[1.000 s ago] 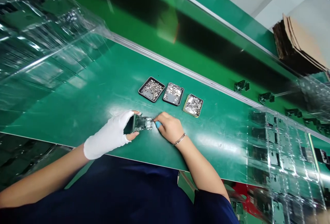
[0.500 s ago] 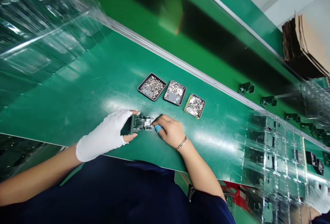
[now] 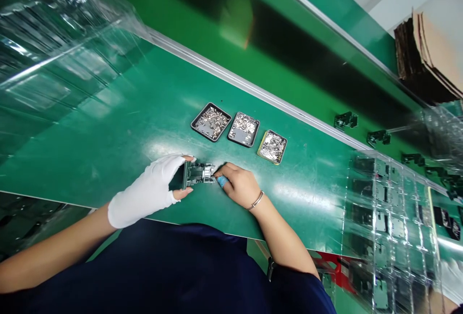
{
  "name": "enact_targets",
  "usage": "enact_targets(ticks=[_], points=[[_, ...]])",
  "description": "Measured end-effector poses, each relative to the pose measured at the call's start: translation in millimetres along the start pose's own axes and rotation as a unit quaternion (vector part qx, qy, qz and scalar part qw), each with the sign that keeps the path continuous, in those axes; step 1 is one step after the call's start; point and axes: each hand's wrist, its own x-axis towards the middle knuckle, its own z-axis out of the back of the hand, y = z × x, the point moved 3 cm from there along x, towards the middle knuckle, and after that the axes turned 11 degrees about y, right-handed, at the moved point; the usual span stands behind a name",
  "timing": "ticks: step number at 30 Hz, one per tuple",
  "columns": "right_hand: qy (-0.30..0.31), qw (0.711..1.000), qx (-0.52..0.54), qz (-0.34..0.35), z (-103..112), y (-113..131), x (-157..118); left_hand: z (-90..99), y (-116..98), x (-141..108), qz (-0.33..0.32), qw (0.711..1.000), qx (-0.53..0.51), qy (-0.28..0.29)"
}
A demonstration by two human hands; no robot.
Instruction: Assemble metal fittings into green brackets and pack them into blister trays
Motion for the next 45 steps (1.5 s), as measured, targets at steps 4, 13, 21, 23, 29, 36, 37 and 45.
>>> enact_targets(ticks=[4,13,21,23,29,36,37,45], points=[[0.007,1.000,-0.013,-0.006,-1.2,-1.9,-1.7,0.7,-0.6,-0.1,-0.005,1.000,0.004,-0.005],[0.064,0.986,-0.130,-0.086,-5.6,20.0,-1.5,0.4,0.1,-0.5,-0.014,1.000,0.003,0.001],[-0.090,0.995,0.015,0.030,8.9,-5.1,-5.7,0.4,-0.5,-4.2,-0.036,0.999,-0.015,-0.027],[-0.154,0.986,0.035,0.047,14.9,-5.8,-6.3,0.6,-3.2,-5.5,-0.053,0.997,-0.033,-0.054],[-0.202,0.955,0.201,0.088,16.9,13.0,-8.5,1.0,-8.0,-7.3,-0.086,0.992,-0.064,-0.066],[-0.150,0.977,-0.104,0.112,3.2,37.0,-16.3,1.5,-15.8,11.8,-0.102,0.992,0.048,-0.052],[-0.137,0.976,-0.114,0.125,4.7,34.9,-17.1,0.5,-17.8,14.8,-0.107,0.991,0.061,-0.043],[-0.185,0.954,-0.151,-0.179,78.5,-68.5,-31.2,-2.6,-28.7,13.1,-0.138,0.987,0.069,0.046]])
